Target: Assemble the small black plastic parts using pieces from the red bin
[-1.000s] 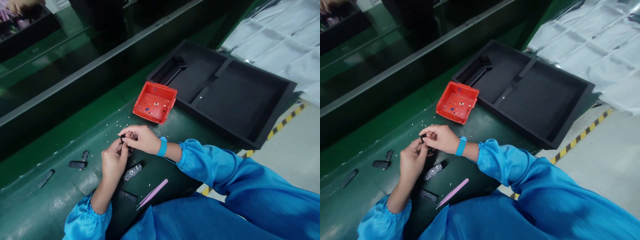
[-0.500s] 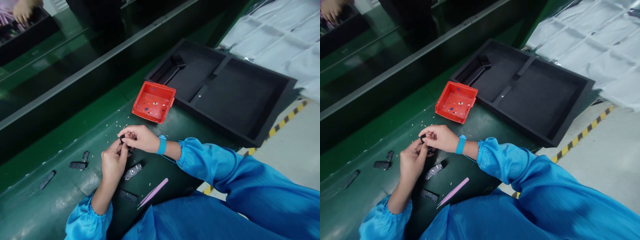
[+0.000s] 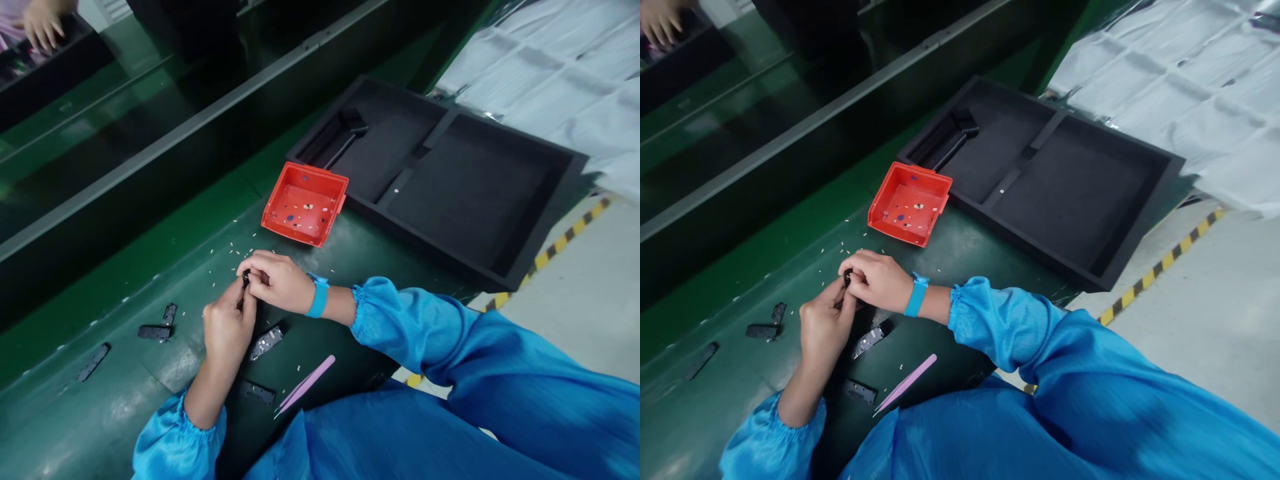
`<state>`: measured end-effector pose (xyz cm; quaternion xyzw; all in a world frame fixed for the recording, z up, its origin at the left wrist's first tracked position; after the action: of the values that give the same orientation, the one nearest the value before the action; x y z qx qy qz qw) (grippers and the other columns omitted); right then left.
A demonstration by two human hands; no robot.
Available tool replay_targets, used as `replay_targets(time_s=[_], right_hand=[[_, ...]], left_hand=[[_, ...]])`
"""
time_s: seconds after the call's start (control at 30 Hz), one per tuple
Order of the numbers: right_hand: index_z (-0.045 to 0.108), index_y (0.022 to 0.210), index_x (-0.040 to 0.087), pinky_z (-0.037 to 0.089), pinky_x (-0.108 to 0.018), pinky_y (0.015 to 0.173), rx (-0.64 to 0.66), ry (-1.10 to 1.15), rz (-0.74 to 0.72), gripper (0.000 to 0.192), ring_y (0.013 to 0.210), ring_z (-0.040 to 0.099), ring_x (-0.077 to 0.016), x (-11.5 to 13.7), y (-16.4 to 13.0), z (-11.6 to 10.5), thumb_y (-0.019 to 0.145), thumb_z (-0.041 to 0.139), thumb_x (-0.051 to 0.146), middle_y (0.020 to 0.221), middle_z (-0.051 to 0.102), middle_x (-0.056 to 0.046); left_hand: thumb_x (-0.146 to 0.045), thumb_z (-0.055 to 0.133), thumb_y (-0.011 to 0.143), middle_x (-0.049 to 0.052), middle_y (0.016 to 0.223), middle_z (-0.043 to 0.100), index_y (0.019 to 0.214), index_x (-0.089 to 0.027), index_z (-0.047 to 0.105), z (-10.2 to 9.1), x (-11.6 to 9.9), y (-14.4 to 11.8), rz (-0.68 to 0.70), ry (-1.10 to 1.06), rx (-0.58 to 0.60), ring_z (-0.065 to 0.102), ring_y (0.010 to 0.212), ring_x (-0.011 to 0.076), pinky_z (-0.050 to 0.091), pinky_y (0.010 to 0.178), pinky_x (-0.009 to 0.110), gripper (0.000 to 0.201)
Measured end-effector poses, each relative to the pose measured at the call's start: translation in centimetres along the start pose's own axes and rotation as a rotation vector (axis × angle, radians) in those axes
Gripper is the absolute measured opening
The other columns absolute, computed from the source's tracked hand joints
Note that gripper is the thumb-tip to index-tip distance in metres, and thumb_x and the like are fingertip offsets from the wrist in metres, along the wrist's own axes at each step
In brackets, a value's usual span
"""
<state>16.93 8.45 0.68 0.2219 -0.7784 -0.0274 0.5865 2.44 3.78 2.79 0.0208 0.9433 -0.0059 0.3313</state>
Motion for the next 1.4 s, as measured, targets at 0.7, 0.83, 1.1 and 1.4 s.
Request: replay_targets(time_s=[0.7, 0.83, 1.1, 1.4], right_hand=[[0.073, 0.096, 0.017, 0.051, -0.025, 0.069, -0.031, -0.093, 0.008, 0.023, 0.067, 0.059, -0.0104, -0.3, 0.3, -0.9, 0.093, 0.051, 0.013, 0.084, 0.066, -0.003], [0.073, 0.097, 0.017, 0.052, -0.025, 0.065, -0.015, -0.018, 0.052, 0.014, 0.062, 0.059, -0.0087, -0.2, 0.3, -0.7, 0.089, 0.065, 0.024, 0.083, 0.064, -0.001], [0.071, 0.088, 0.016, 0.053, -0.022, 0.064, 0.024, 0.071, 0.12, 0.007, 0.059, 0.057, -0.0067, -0.5, 0.4, -0.3, 0.082, 0.069, 0.018, 0.079, 0.061, 0.002], [0.071, 0.105, 0.017, 0.054, -0.027, 0.078, -0.139, -0.02, -0.021, 0.037, 0.077, 0.063, -0.0105, -0.2, 0.4, -1.3, 0.088, 0.041, 0.002, 0.092, 0.067, -0.003]], left_hand=[[-0.046, 0.063, 0.09, 0.008, 0.094, 0.079, 0.118, -0.016, 0.07, 0.2, 1.1, 0.2, -0.302, -0.524, 0.145, 0.076, 0.072, 0.0205, 0.064, 0.065, 0.031, 0.042], [-0.048, 0.065, 0.088, 0.006, 0.088, 0.079, 0.117, -0.016, 0.071, 0.1, 0.8, 0.3, -0.319, -0.555, 0.151, 0.076, 0.071, 0.0207, 0.064, 0.064, 0.031, 0.044], [-0.044, 0.06, 0.092, 0.003, 0.084, 0.078, 0.12, -0.017, 0.071, -0.2, 0.4, 0.1, -0.215, -0.443, 0.153, 0.075, 0.071, 0.0196, 0.063, 0.064, 0.028, 0.04], [-0.047, 0.064, 0.091, 0.01, 0.1, 0.079, 0.119, -0.015, 0.069, -0.1, 0.8, 0.5, -0.306, -0.602, 0.136, 0.077, 0.077, 0.021, 0.063, 0.064, 0.029, 0.043]])
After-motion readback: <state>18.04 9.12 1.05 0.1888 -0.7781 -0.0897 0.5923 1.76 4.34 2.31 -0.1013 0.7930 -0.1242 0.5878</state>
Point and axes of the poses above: each hand's wrist, its own y-axis towards the middle knuckle, its own z-axis out of the palm, x = y × z, the point moved 2 cm from there along y, towards the middle knuckle
